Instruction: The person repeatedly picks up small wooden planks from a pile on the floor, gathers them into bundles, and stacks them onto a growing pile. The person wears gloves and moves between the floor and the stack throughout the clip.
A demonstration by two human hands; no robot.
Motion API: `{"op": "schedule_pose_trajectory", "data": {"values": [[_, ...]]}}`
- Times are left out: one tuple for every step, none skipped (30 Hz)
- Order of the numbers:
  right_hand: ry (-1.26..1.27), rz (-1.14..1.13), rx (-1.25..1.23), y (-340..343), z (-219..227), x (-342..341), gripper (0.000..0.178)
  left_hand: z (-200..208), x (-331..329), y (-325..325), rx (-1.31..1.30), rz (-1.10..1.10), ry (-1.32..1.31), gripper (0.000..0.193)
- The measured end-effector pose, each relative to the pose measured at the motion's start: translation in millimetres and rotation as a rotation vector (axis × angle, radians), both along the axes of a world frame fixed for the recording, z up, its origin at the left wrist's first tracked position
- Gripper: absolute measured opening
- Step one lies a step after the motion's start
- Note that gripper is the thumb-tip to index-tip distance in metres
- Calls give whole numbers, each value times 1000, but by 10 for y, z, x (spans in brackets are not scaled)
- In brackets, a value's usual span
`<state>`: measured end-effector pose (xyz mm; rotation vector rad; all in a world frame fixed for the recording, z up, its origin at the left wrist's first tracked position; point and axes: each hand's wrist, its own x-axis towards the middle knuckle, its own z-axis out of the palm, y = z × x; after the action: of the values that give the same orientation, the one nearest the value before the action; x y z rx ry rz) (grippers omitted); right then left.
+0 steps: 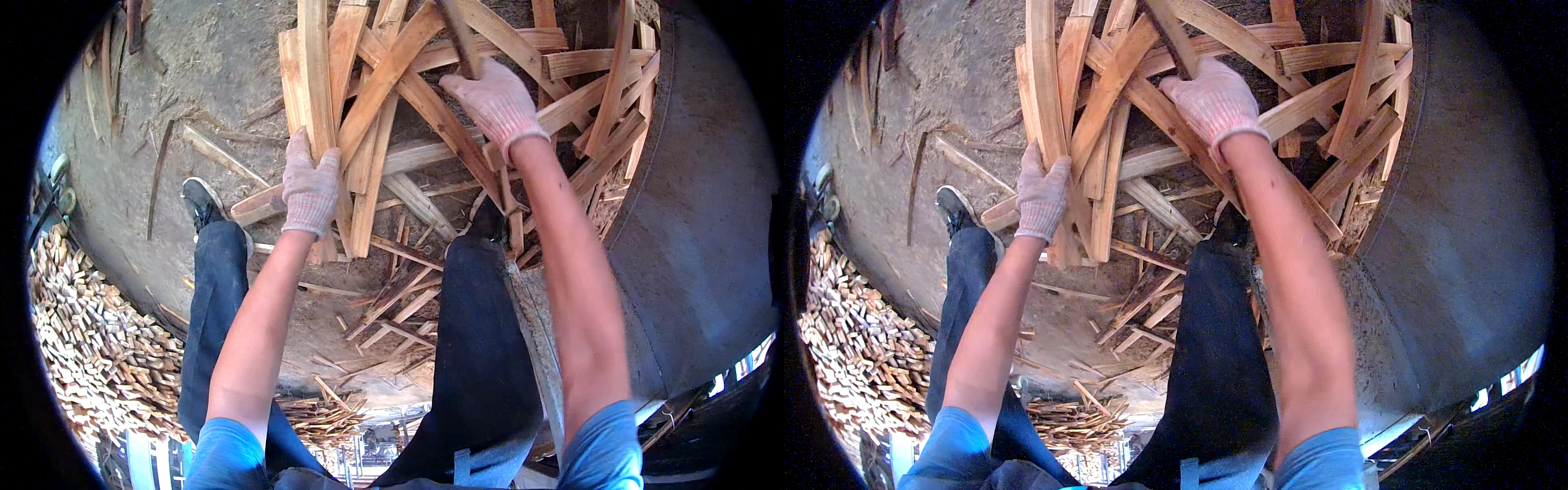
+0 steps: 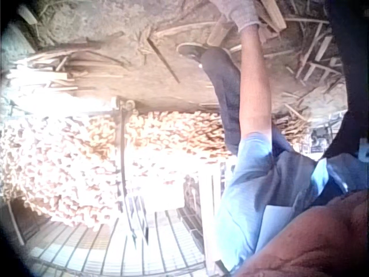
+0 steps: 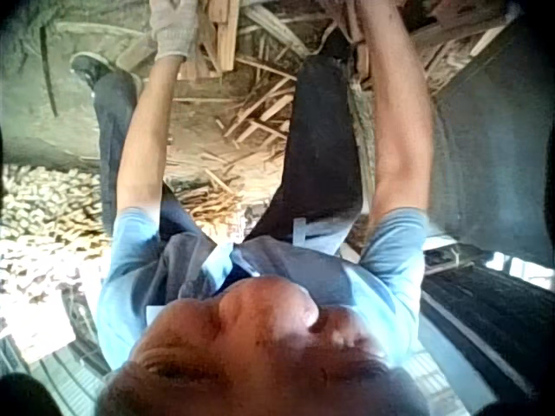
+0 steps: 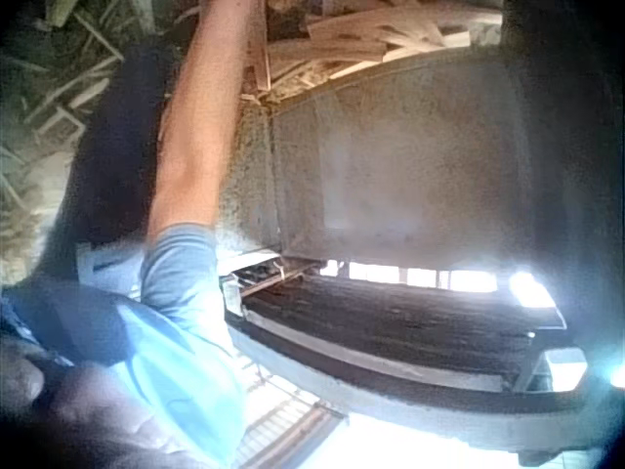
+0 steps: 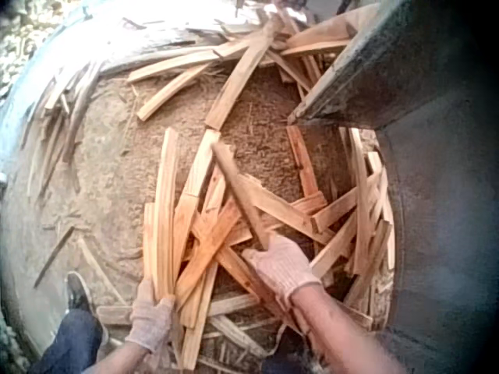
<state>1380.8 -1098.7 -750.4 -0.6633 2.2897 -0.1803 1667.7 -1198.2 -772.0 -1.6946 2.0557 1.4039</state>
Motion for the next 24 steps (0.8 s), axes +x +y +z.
{"op": "schedule_pose_trajectory", "data": {"values": [[37, -65, -81, -2, 114, 69, 64, 7, 18, -16, -1, -11, -31, 71], [76, -131, -159, -32, 342, 153, 60, 9, 47, -49, 0, -22, -62, 73], [120, -200, -235, -10, 562, 222, 56, 7, 44, -88, 45, -28, -87, 73], [59, -309, -281, 64, 743, 266, 51, 7, 35, -147, 88, -35, -110, 74], [-1, -420, -325, 175, 930, 285, 46, 31, 28, -185, 133, -43, -133, 75], [-60, -533, -366, 299, 1119, 305, 40, 95, 5, -201, 109, -51, -141, 76], [-85, -644, -335, 398, 1326, 319, 28, 185, -42, -229, 85, -59, -147, 77], [-107, -755, -306, 501, 1529, 331, 17, 253, -88, -243, 60, -67, -149, 78], [-72, -821, -404, 727, 1594, 426, 19, 257, -62, -245, 0, -107, -123, 81], [-31, -886, -502, 991, 1603, 566, 21, 238, -19, -211, -136, -181, -114, 81], [63, -769, -264, 1131, 1699, 656, 25, 234, 59, -161, -277, -246, -112, 82], [161, -648, -23, 1278, 1822, 744, 29, 266, 64, -103, -414, -310, -102, 83], [125, -704, 50, 1522, 1869, 907, 32, 397, -58, -77, -391, -340, -48, 83], [83, -757, 117, 1755, 1885, 1090, 36, 483, -125, -44, -365, -456, -18, 82], [13, -802, 256, 1948, 1891, 1254, 44, 552, -155, -21, -342, -570, 3, 82], [-58, -846, 396, 2140, 1875, 1416, 54, 588, -205, 6, -318, -686, 24, 81], [-112, -739, 509, 2361, 1834, 1603, 55, 631, -294, 44, -371, -707, 26, 80], [-162, -635, 622, 2584, 1773, 1798, 57, 621, -338, 27, -373, -659, 58, 79], [-210, -526, 730, 2690, 1714, 1885, 58, 572, -379, -6, -376, -606, 91, 79], [-102, -542, 629, 2614, 1649, 1838, 64, 515, -397, -43, -381, -544, 112, 78], [4, -553, 534, 2432, 1586, 1725, 69, 442, -417, -110, -472, -545, 84, 71], [108, -561, 448, 2279, 1531, 1577, 75, 479, -484, -120, -374, -518, 74, 68], [235, -553, 301, 2130, 1405, 1373, 78, 567, -579, -157, -279, -491, 63, 65], [367, -544, 154, 1984, 1261, 1092, 80, 590, -654, -127, -181, -466, 60, 63]]}}
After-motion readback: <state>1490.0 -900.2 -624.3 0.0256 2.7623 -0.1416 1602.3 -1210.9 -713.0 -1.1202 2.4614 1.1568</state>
